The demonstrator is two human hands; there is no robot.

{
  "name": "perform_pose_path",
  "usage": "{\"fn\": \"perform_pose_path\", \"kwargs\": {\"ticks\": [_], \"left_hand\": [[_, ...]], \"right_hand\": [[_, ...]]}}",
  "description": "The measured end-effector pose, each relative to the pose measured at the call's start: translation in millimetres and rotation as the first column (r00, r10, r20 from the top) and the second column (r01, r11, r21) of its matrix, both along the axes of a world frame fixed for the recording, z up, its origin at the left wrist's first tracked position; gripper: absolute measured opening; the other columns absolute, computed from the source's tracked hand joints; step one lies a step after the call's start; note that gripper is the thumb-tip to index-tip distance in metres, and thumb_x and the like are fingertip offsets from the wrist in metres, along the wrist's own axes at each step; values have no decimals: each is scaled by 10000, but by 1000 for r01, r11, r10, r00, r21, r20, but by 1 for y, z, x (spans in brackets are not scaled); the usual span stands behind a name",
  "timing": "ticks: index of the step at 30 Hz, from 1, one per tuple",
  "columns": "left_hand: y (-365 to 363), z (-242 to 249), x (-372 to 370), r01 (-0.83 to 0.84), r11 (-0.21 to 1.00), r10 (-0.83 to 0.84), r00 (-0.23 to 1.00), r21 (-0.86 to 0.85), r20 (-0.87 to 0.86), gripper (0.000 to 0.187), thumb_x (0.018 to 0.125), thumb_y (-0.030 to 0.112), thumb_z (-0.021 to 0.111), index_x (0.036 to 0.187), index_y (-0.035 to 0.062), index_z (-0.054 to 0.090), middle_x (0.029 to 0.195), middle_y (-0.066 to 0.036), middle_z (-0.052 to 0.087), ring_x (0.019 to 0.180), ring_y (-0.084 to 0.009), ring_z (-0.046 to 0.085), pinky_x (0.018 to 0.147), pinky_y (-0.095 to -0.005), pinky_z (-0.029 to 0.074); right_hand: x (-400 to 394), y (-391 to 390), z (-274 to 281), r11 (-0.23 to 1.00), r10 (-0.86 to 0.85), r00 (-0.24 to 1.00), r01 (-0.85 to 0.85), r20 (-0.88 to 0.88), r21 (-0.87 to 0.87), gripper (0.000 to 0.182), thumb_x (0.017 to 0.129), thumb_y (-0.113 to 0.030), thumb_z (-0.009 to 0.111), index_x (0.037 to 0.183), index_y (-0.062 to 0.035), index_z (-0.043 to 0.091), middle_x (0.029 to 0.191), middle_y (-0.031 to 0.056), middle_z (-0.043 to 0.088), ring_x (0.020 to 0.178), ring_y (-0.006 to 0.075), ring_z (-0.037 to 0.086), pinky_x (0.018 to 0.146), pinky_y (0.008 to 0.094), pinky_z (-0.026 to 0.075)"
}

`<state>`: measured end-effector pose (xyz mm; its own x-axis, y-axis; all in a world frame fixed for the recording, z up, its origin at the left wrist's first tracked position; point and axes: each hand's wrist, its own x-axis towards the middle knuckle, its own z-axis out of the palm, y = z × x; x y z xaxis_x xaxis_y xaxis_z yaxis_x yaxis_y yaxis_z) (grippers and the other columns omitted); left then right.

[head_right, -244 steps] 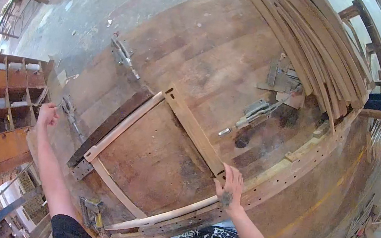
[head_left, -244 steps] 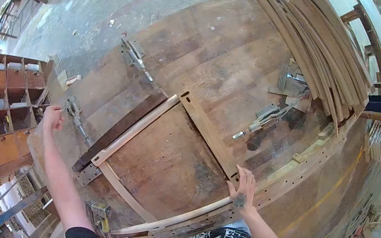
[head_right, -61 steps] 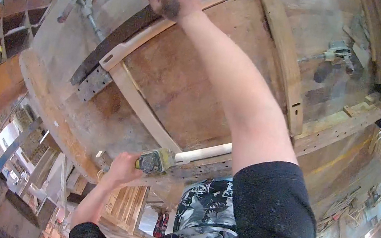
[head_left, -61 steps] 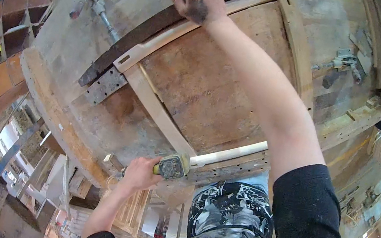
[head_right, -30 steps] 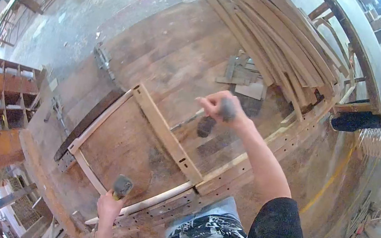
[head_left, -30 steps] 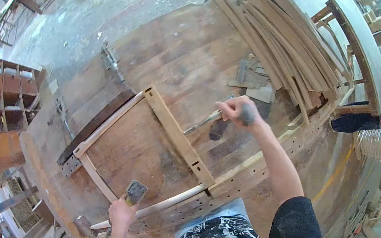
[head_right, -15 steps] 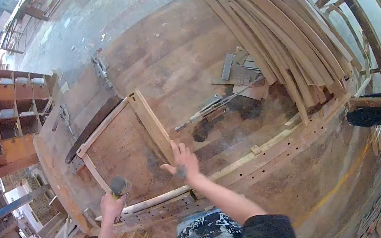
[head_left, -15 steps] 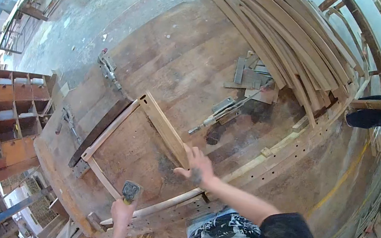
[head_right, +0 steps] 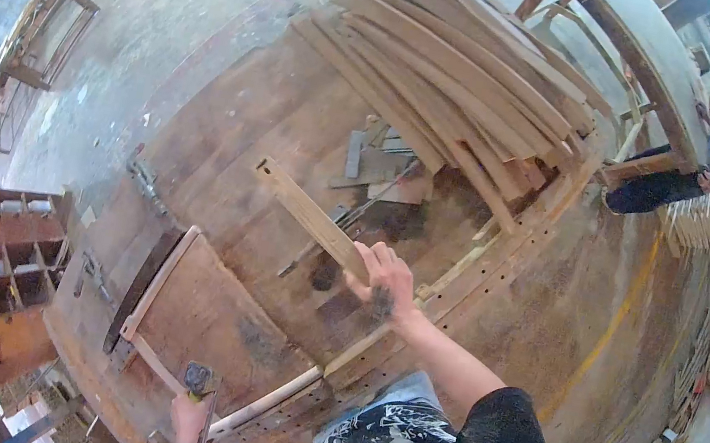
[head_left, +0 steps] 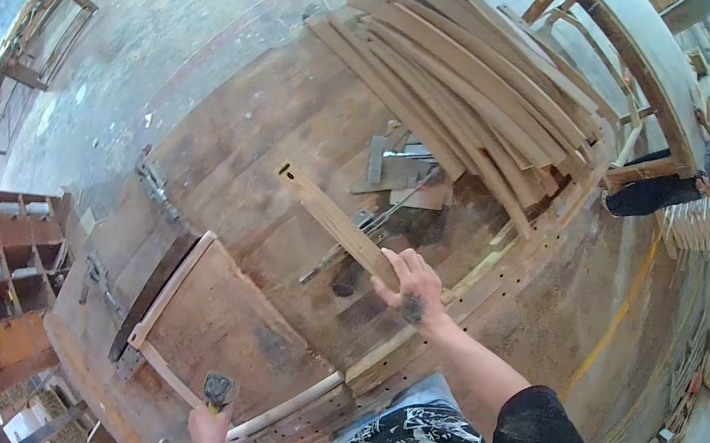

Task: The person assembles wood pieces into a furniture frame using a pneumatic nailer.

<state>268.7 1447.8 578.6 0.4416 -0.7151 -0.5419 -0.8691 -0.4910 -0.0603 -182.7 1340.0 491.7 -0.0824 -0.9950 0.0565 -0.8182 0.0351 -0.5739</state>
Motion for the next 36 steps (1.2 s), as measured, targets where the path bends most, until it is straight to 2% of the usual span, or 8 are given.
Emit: {"fn": "perform_pose_path", "kwargs": {"ticks": [5, 9, 15, 17, 20, 22, 26, 36], "left_hand": [[2, -6, -1, -36, 999, 36, 998, -3, -46, 472, 749, 414, 799, 915, -25, 746, 878, -309, 700, 895, -489, 680, 793, -553, 534], [-2, -1, -11, 9, 1000, -9, 1000, 7, -10, 518, 761, 462, 792, 931, -26, 752, 891, -310, 703, 909, -480, 686, 801, -548, 538], [9, -16, 13, -8, 998, 7, 1000, 62, 28, 538, 769, 472, 787, 1007, -9, 749, 928, -291, 714, 953, -466, 686, 827, -538, 540], [8, -11, 14, 1, 998, -2, 1000, 58, 6, 543, 772, 471, 785, 1023, -9, 745, 938, -289, 716, 956, -462, 687, 826, -537, 540], [-2, -1, 6, 3, 999, -1, 999, 54, -41, 544, 774, 469, 785, 1027, -12, 744, 950, -290, 716, 960, -457, 688, 830, -532, 541], [5, -8, 22, 1, 998, 3, 998, 62, -68, 529, 775, 454, 786, 1017, -15, 746, 946, -294, 714, 964, -445, 692, 836, -523, 542], [12, -12, 40, 45, 998, -40, 987, 35, -156, 518, 769, 424, 803, 999, -35, 742, 905, -277, 723, 922, -435, 706, 813, -502, 549], [20, -29, 77, 61, 996, -79, 912, -57, -403, 394, 821, 272, 824, 992, -68, 724, 839, -192, 755, 801, -288, 743, 746, -410, 552]], "right_hand": [[-115, -66, 4, 913, -296, 908, 177, -298, -368, 399, 861, -254, 722, 1227, -138, 615, 1039, 83, 590, 970, 306, 605, 836, 437, 498], [-218, -91, -61, 930, -347, 763, 202, -546, -308, 275, 880, -212, 694, 1141, -160, 628, 1032, 84, 602, 977, 314, 614, 841, 437, 508], [-213, -66, -7, 912, -241, 953, 159, -182, -379, 225, 876, -136, 693, 1093, -81, 664, 992, 138, 637, 960, 355, 644, 808, 397, 537], [-170, -42, 51, 952, -291, 955, 283, -58, -120, 243, 872, -100, 690, 1113, -82, 663, 985, 148, 635, 953, 344, 646, 793, 390, 527], [-87, -6, 72, 969, -193, 969, 213, 154, -122, 246, 864, -79, 681, 1109, -78, 662, 990, 142, 640, 953, 326, 647, 781, 388, 521], [-23, 11, 51, 981, -21, 978, 60, 207, -186, 265, 846, -77, 674, 1111, -85, 667, 997, 121, 651, 951, 310, 653, 776, 390, 529], [138, 24, 9, 977, -177, 918, 208, 355, -53, 301, 806, -75, 663, 1105, -100, 671, 1016, 90, 644, 977, 318, 625, 815, 413, 512], [248, 77, -91, 898, -434, 888, 440, 151, -13, 267, 859, -145, 690, 1125, -128, 678, 1009, 40, 594, 970, 267, 596, 786, 416, 474]]}}
